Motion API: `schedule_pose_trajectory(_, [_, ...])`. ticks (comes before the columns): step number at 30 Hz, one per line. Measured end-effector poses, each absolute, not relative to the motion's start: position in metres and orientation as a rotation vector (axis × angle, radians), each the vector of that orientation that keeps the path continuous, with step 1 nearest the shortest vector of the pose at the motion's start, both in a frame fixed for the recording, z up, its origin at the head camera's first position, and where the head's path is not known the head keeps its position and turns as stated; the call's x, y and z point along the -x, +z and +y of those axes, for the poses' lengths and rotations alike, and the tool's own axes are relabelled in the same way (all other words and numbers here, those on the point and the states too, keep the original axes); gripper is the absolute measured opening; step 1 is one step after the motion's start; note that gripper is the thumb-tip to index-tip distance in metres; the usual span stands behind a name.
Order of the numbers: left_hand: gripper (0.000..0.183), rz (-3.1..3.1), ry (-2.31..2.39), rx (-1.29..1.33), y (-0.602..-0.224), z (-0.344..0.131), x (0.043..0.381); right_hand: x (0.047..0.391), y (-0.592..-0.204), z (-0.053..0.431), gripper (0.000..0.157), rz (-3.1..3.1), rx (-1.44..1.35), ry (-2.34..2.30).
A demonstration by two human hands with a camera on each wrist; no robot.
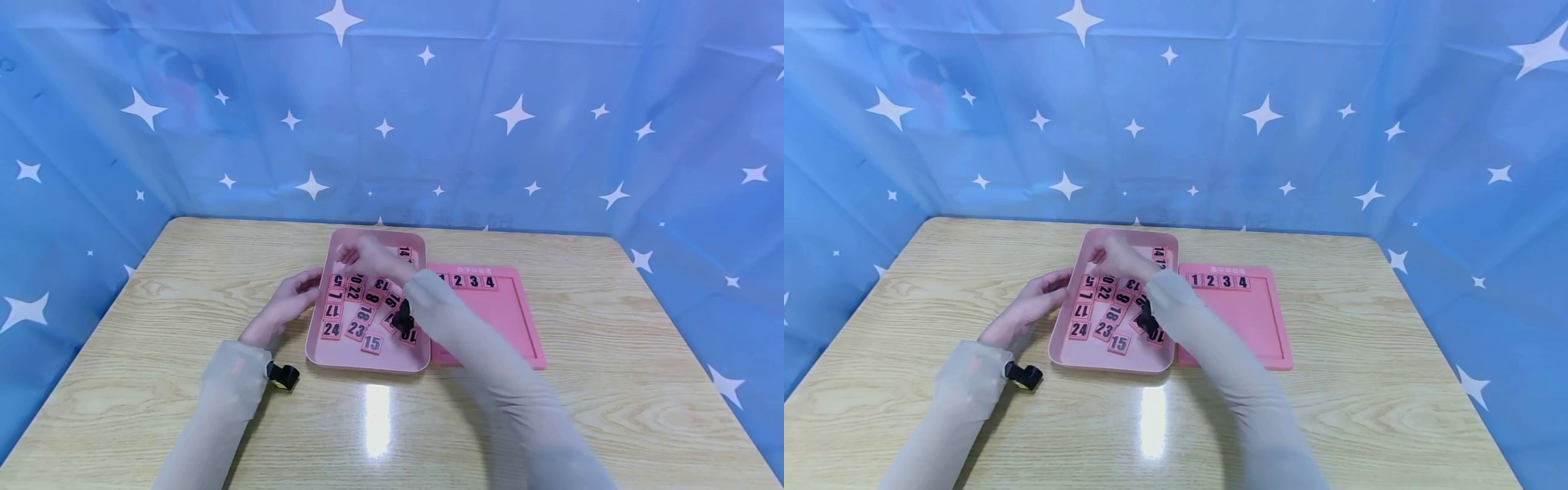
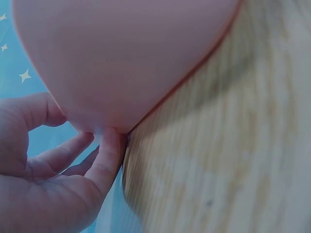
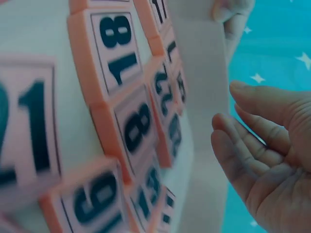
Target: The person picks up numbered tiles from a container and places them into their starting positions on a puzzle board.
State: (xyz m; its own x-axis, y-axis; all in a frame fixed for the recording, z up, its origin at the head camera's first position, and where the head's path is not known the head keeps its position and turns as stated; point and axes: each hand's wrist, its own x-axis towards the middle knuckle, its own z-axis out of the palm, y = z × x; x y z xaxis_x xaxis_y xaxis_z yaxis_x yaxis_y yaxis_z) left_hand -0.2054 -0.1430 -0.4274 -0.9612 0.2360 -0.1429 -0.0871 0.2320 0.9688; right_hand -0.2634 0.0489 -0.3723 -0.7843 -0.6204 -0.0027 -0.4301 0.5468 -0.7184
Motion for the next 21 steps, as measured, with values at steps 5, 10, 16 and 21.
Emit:
schedule_pose_trajectory(5, [0.051, 2.225, 1.802, -0.142, -0.428, -0.145, 0.206, 0.278, -0.388, 0.036, 0.022, 2.478, 0.778, -0.988])
schedule_pose_trajectory(10, [0.051, 2.222, 1.798, -0.139, -0.428, -0.145, 0.206, 0.278, -0.397, 0.033, 0.028, 2.494, 0.8, -0.939])
schedule_pose_trajectory(16, [0.051, 2.231, 1.788, -0.116, -0.427, -0.143, 0.206, 0.279, -0.403, 0.032, 0.027, 2.51, 0.788, -0.92])
schedule_pose_trajectory(21, [0.051, 2.218, 1.802, -0.126, -0.427, -0.144, 0.206, 0.281, -0.403, 0.032, 0.025, 2.536, 0.798, -0.875])
